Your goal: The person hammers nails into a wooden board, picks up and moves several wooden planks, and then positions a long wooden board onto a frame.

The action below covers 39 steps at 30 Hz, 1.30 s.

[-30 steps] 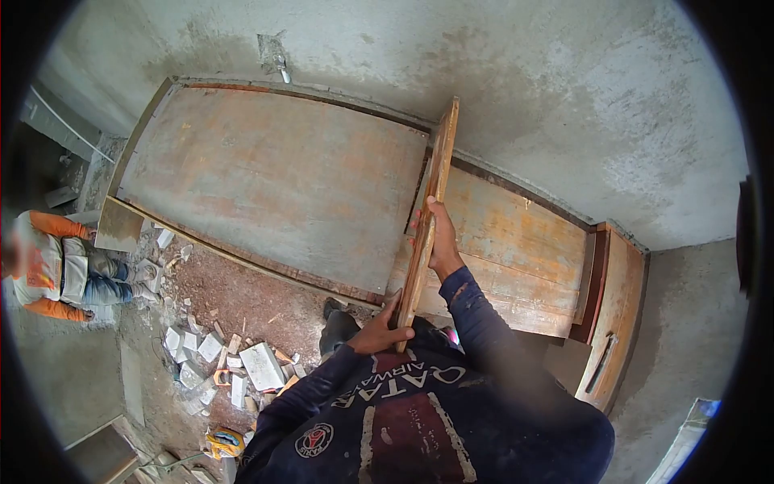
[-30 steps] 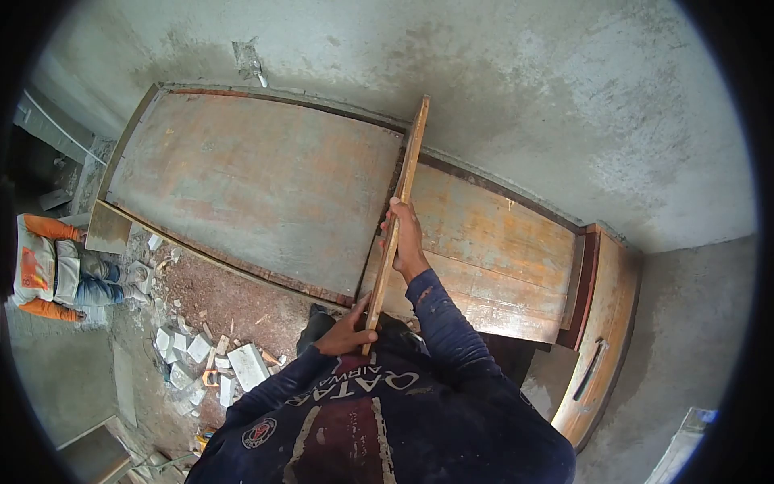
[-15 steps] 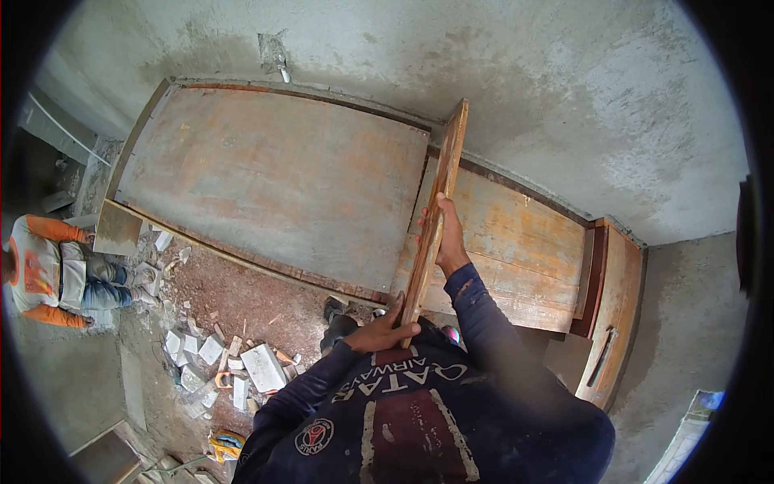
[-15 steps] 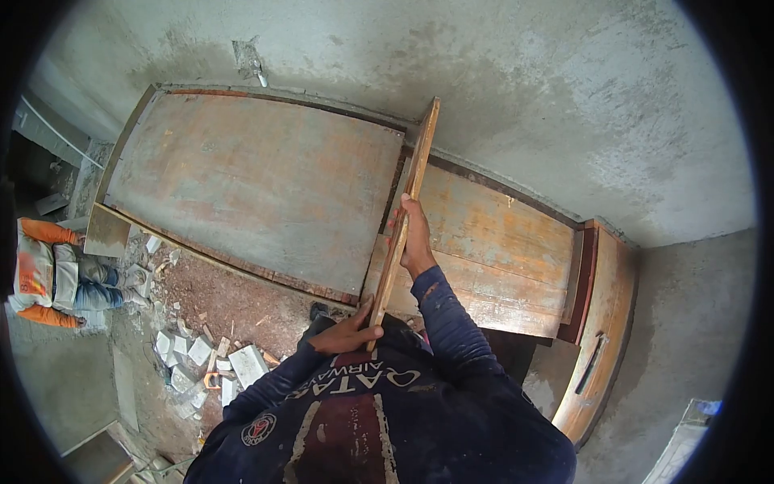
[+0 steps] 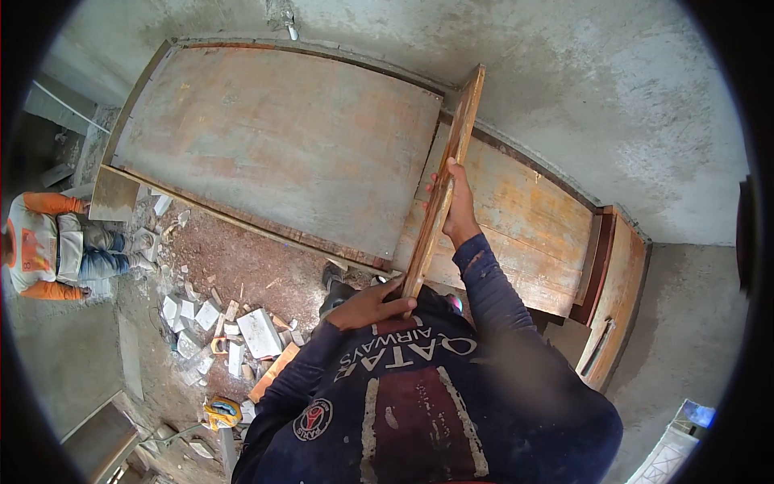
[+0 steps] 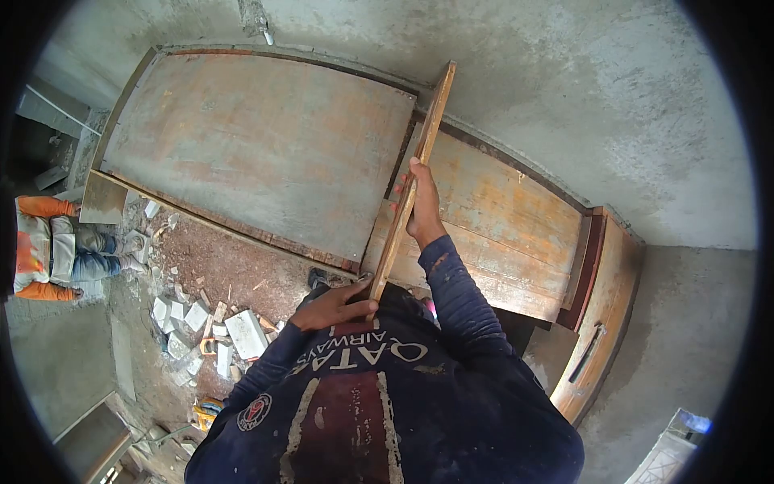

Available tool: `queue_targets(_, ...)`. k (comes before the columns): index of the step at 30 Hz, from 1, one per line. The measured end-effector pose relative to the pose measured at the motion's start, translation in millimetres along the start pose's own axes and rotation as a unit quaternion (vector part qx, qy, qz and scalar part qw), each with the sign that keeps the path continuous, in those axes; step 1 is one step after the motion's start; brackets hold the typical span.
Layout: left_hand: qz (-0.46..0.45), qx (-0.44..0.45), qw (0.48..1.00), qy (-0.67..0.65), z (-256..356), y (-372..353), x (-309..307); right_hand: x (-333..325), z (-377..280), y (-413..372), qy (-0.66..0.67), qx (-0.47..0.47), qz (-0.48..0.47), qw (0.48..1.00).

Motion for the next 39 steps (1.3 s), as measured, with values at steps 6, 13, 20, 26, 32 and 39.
queue_targets(6, 0.101, 0.109, 0.983, 0.104, 43.2, -12.3, -34.8, -3.7, -1.9, 0.7, -0.018, 0.002, -0.012, 1.000)
queue_targets(13, 0.198, 0.161, 0.941, 0.221, 59.8, 21.2, -72.8, -2.9, -3.3, -4.4, -0.022, 0.016, -0.034, 0.999)
queue_targets(20, 0.265, 0.195, 0.890, 0.315, 62.7, 57.8, -78.2, 2.2, -7.7, -9.8, -0.019, 0.020, -0.051, 0.998)
queue_targets(26, 0.159, 0.181, 0.703, 0.669, 117.3, 109.6, -122.8, 5.8, -10.1, -12.7, -0.017, 0.021, -0.062, 0.998)
queue_targets(32, -0.074, 0.019, 0.585, 0.807, 109.3, 163.5, -111.8, -14.2, -5.1, 4.0, -0.097, -0.022, -0.030, 0.995)
queue_targets(39, -0.155, -0.102, 0.585, 0.789, 85.1, 186.6, -104.0, -14.3, -1.4, 4.5, -0.112, 0.005, -0.057, 0.992)
Point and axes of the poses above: each hand's wrist, its own y-axis towards the middle knuckle, its own x-axis out of the palm, z = x × y, the point moved 6 cm from there along y, towards the middle knuckle, and after that the axes turned 7 degrees about -z, right-handed, at the moved point
